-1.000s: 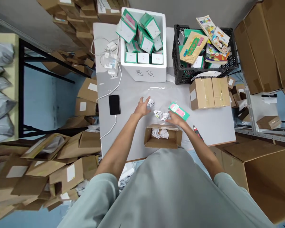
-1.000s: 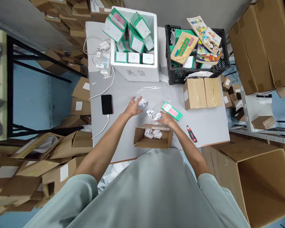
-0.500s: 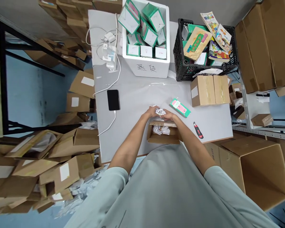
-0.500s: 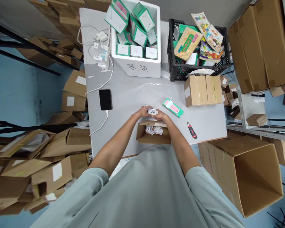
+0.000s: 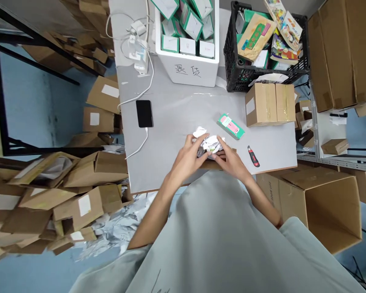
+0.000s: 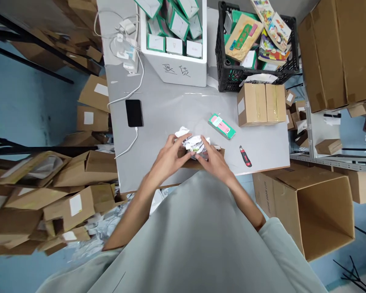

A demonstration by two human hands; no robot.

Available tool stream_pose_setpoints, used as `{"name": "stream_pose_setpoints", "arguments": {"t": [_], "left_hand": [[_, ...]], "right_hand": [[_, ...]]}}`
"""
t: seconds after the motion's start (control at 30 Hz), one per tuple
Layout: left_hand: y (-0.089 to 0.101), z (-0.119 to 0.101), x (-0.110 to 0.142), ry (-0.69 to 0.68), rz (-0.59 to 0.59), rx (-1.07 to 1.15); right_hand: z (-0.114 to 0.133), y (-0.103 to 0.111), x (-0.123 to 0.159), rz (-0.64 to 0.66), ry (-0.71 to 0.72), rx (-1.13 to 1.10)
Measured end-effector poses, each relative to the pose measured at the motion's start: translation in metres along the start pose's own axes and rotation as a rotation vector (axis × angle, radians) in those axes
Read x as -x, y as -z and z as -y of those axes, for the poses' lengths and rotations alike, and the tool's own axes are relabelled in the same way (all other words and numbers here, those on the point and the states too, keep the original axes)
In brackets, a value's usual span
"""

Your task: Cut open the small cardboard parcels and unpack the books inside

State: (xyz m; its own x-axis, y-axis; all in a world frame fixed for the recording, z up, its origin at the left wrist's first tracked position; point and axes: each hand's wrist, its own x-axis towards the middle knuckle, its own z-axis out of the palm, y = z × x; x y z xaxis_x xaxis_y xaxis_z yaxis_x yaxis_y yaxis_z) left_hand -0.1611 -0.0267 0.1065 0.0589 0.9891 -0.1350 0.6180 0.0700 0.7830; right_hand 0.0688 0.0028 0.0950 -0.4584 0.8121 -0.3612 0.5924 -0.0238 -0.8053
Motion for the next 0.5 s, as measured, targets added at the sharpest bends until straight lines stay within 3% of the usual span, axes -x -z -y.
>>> {"name": "stream_pose_setpoints", "arguments": {"t": [0.13, 0.3, 0.4, 0.5], "left_hand": [[-0.032, 0.003, 0.052, 0.044, 0.067, 0.072], [-0.069, 0.028, 0.065, 0.049, 0.067, 0.051], [-0.071, 0.032, 0.061, 0.059, 0.097, -0.001], [-0.060, 0.031, 0.060, 0.071, 0.101, -0.045]], "right_hand": [[-0.008, -0.015, 0.053, 0.076, -0.100, -0.096], [-0.042, -0.031, 0.057, 0.038, -0.167, -0.081], [-0.053, -0.031, 0.053, 0.023, -0.195, -0.016], [-0.060, -0.024, 0.056, -0.002, -0.183, 0.029]]}}
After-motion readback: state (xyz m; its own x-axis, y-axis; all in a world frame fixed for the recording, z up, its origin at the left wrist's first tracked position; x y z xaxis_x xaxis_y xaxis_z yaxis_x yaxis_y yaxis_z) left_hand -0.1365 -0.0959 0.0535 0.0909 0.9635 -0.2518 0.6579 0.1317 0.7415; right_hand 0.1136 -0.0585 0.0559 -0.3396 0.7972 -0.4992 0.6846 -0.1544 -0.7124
